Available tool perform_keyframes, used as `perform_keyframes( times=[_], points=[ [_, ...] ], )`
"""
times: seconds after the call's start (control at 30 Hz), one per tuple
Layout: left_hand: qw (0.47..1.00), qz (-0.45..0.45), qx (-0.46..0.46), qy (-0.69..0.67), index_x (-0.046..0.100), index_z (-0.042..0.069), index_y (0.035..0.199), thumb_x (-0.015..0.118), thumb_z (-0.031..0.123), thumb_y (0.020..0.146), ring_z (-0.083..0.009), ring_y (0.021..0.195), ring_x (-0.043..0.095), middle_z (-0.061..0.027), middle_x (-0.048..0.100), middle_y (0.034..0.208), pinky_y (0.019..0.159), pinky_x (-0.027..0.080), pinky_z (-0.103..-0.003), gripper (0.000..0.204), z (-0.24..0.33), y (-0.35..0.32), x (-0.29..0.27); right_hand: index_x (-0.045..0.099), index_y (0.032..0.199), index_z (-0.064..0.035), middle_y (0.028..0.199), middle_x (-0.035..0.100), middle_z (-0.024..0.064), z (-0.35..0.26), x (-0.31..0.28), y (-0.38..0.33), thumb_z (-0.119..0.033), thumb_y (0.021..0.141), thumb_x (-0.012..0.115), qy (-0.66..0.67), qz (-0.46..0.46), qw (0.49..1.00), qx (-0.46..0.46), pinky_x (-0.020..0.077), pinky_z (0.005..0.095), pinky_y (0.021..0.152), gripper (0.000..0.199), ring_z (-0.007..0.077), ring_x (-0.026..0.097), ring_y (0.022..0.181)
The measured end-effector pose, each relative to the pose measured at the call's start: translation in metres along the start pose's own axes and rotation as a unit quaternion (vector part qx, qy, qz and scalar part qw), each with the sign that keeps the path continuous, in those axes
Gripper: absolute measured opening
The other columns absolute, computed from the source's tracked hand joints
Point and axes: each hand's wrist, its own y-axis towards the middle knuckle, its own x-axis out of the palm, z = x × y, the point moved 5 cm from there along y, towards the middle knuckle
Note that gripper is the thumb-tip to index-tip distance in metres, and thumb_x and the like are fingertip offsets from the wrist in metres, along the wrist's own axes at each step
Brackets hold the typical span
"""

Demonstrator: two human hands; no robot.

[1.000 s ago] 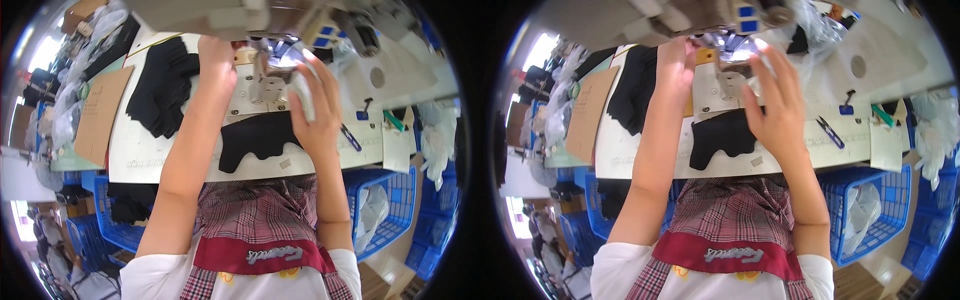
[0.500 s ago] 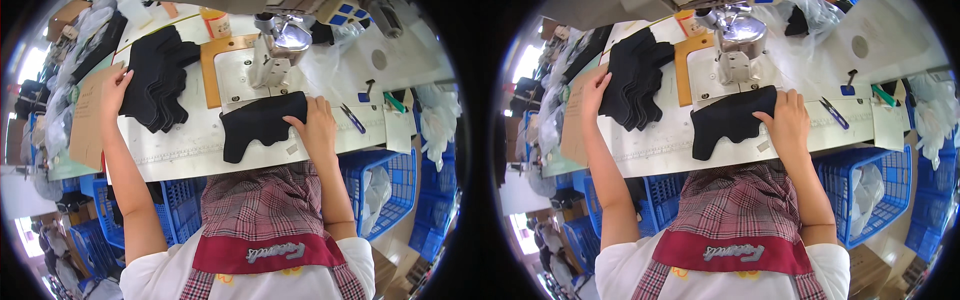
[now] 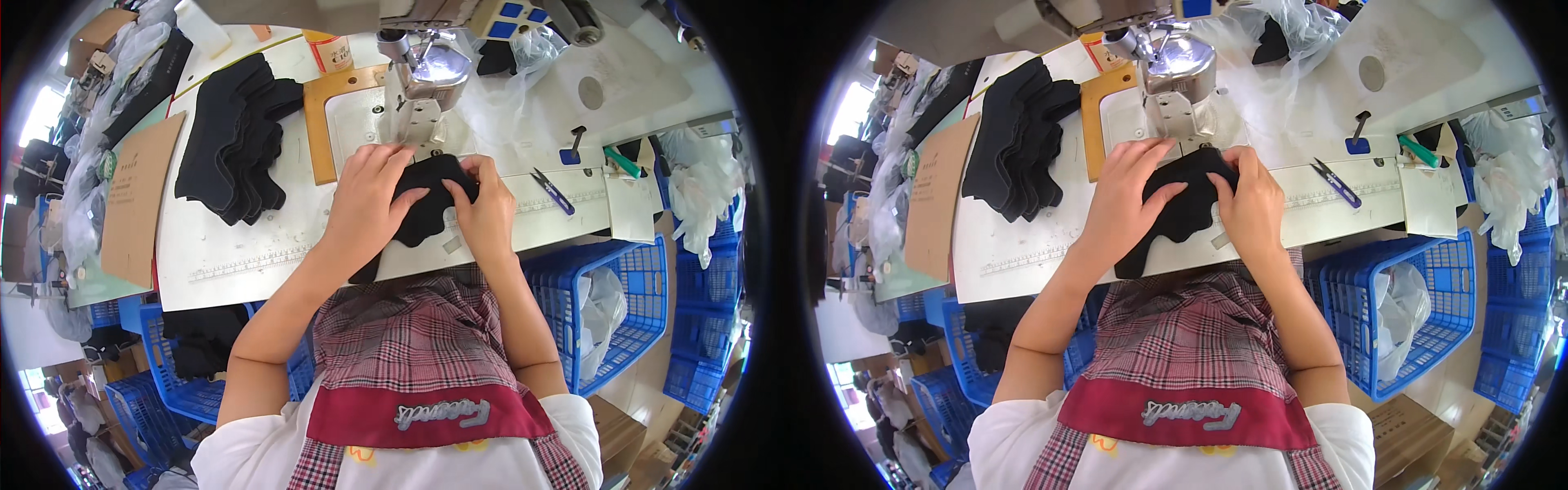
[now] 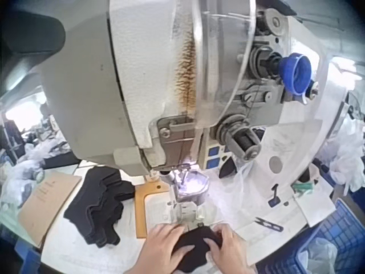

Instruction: The person operates an industrial sewing machine to stitch black fabric gloves. They feed the gloves under the needle, guide them through the machine, and then place the finished items into a blue basket. The process is repeated for multiple gloves throughout the clip.

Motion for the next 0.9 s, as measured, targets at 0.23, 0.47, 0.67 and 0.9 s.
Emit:
perform_keyframes(
  times=[0.23, 0.47, 0.67, 0.9],
  points=[
    [0.997, -0.067, -0.002, 0.037, 0.061, 0.0, 0.122, 0.078, 0.019, 0.079, -0.033, 0.105, 0.056, -0.0133, 0.064, 0.108, 0.093, 0.045, -0.042, 0.05, -0.004, 0.003, 0.018, 0.059, 0.095, -0.0011, 0.088, 0.066, 0.0128, -0.014, -0.026, 0.018, -0.002, 0.083, 0.072, -0.002, 0.083, 0.976, -0.199, 0.0529, 0.0367, 0.073, 0.018, 0.0306, 0.066, 0.078],
    [0.971, -0.057, -0.145, -0.183, 0.067, -0.002, 0.108, 0.073, 0.02, 0.087, -0.0301, 0.091, 0.061, -0.0154, 0.064, 0.095, 0.08, 0.048, -0.037, 0.031, 0.01, 0.009, -0.009, 0.061, 0.105, -0.0021, 0.082, 0.066, 0.0094, -0.032, -0.048, 0.02, 0.002, 0.087, 0.069, 0.275, -0.014, 0.961, -0.019, 0.0478, 0.0226, 0.068, 0.02, 0.0127, 0.063, 0.071],
    [0.938, -0.036, -0.205, -0.276, 0.064, 0.001, 0.087, 0.066, 0.02, 0.096, -0.0012, 0.063, 0.041, 0.0075, 0.046, 0.064, 0.055, 0.033, -0.021, 0.022, 0.003, 0.049, -0.031, 0.063, 0.111, 0.0005, 0.107, 0.067, 0.0162, -0.067, -0.078, 0.054, 0.011, 0.084, 0.055, 0.125, 0.056, 0.969, -0.204, 0.0512, 0.0314, 0.083, 0.03, 0.026, 0.066, 0.095],
    [0.888, -0.028, -0.258, -0.379, 0.064, 0.004, 0.083, 0.063, 0.02, 0.098, 0.0027, 0.063, 0.039, 0.0109, 0.049, 0.069, 0.054, 0.029, -0.018, 0.022, -0.018, 0.063, -0.029, 0.063, 0.123, -0.0022, 0.134, 0.056, 0.0165, -0.094, -0.066, 0.046, 0.009, 0.066, 0.057, -0.052, -0.027, 0.936, -0.348, 0.0447, 0.0463, 0.106, 0.059, 0.0368, 0.051, 0.129]
  ],
)
